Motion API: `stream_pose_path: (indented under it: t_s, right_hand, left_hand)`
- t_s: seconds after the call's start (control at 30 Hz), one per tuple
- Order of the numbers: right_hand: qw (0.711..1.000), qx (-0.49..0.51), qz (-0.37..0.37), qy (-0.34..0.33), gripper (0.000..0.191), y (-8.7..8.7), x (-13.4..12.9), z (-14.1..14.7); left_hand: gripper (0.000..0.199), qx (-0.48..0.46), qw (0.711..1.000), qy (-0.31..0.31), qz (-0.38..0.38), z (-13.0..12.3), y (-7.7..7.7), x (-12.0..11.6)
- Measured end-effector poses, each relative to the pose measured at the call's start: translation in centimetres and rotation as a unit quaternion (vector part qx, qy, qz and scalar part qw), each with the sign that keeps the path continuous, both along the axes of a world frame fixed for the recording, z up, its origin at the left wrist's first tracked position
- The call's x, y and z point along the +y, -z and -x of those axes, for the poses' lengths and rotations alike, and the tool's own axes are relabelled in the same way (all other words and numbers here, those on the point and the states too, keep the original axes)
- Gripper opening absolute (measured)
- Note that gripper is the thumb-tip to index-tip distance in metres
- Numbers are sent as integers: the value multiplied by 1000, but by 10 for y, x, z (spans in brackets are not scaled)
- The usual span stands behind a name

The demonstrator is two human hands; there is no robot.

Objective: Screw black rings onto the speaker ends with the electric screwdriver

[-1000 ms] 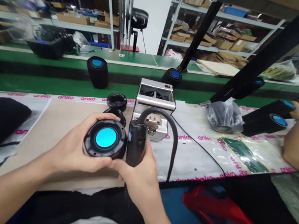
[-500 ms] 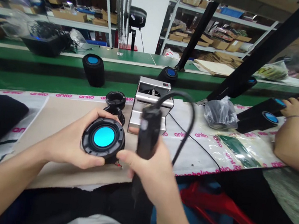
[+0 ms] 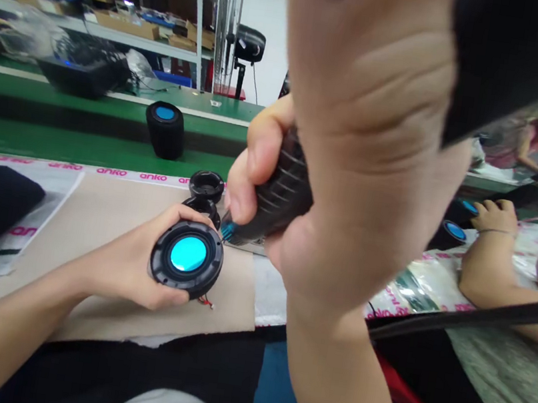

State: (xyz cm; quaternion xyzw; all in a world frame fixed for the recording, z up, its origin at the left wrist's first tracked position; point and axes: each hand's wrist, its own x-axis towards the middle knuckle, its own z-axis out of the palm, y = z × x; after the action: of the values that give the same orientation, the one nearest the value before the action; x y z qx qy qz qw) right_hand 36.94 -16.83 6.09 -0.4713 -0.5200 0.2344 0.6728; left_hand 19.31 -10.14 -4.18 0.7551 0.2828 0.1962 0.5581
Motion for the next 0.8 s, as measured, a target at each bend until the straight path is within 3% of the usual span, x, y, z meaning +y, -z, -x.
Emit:
stream_pose_path:
  t_s: [0.23,0.43,0.67,0.8]
  right_hand:
    - [997,-27,-26,-68,50,-2,14,8]
    - [986,-11,-133,-103,77,-1,25,19]
    - [989,16,-58,-136,64,3,34,15]
    - [984,22,-11,-178,51,-5,27,11]
  left_hand:
    - [79,-7,1000,5,26,-2,-2,1]
    - [71,-34,999,8,2,-2,6,2]
    - [74,-16,999,5,-34,1,11,4]
    - [83,-10,998,2,-63,2,13,7]
